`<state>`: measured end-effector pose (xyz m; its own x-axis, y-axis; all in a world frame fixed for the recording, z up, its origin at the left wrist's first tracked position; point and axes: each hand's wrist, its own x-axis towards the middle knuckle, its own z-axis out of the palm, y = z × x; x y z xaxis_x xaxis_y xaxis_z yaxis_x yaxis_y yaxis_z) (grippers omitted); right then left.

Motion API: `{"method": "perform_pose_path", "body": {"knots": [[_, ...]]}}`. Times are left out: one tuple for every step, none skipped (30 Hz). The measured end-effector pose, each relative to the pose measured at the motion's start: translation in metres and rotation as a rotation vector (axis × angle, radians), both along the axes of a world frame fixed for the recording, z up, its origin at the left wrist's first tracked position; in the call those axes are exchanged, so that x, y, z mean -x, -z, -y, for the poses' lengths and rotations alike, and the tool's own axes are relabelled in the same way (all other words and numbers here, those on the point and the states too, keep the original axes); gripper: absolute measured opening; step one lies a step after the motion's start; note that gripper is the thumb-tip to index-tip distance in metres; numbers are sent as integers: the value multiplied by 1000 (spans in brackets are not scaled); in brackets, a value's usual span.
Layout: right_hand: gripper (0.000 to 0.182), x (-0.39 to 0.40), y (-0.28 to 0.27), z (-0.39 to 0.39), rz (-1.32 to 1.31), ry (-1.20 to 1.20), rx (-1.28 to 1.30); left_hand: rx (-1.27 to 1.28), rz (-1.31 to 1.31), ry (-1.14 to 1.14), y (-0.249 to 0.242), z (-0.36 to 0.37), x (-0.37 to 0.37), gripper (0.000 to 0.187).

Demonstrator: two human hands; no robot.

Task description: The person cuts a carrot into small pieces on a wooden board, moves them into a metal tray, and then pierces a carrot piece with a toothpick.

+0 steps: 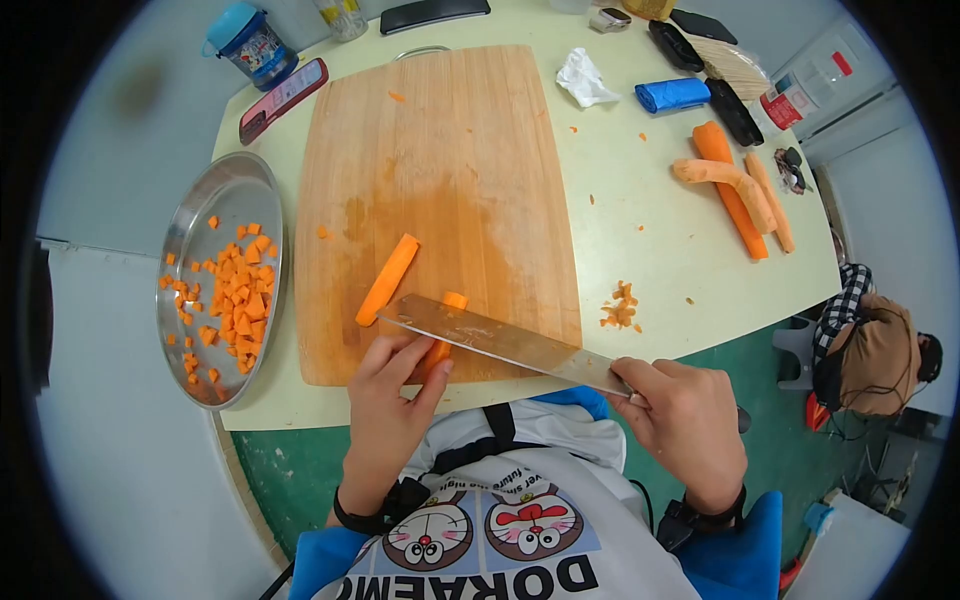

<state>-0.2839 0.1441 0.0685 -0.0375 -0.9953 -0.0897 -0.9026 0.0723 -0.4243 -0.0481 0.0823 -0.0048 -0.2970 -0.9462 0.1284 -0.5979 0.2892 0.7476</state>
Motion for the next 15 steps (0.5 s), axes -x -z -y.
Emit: {"method": "perform_pose_path", "body": {"knots": [[19,0,0,0,0,-2,-2,-2,0,-2,1,0,0,30],[19,1,-1,1,-12,-16,-15,-3,-15,2,1,0,0,30],[19,1,-1,1,-25,-31,-29,-5,-31,5,2,0,0,31],[19,1,-2,2,-27,-36,-32,-8,-33,0,2,-1,0,31],[20,1,-4,2,-27,-37,-42,-4,-28,0,1,-1,0,31],[20,1,-5,3,-28,-38,-52,0,-22,0,0,-1,0,31],[20,1,-5,4,-29,-44,-54,-2,-23,-6,0,0,0,31],[20,2,-6,4,-39,-49,-59,9,-25,-1,1,0,0,31],[20,2,-6,5,-49,-54,-64,21,-27,3,1,0,0,30],[20,2,-7,5,-51,-59,-66,19,-28,-3,-1,0,0,30],[19,1,-8,5,-60,-62,-73,2,-20,-7,-3,0,1,27],[18,1,-9,6,-69,-66,-81,-17,-13,-11,-4,0,1,24],[18,2,-10,7,-71,-71,-84,-20,-15,-17,-3,0,0,24],[17,2,-10,8,-74,-77,-105,-2,-1,-8,-1,-1,0,24],[16,3,-11,9,-78,-83,-126,15,12,1,0,-1,-1,25]]}}
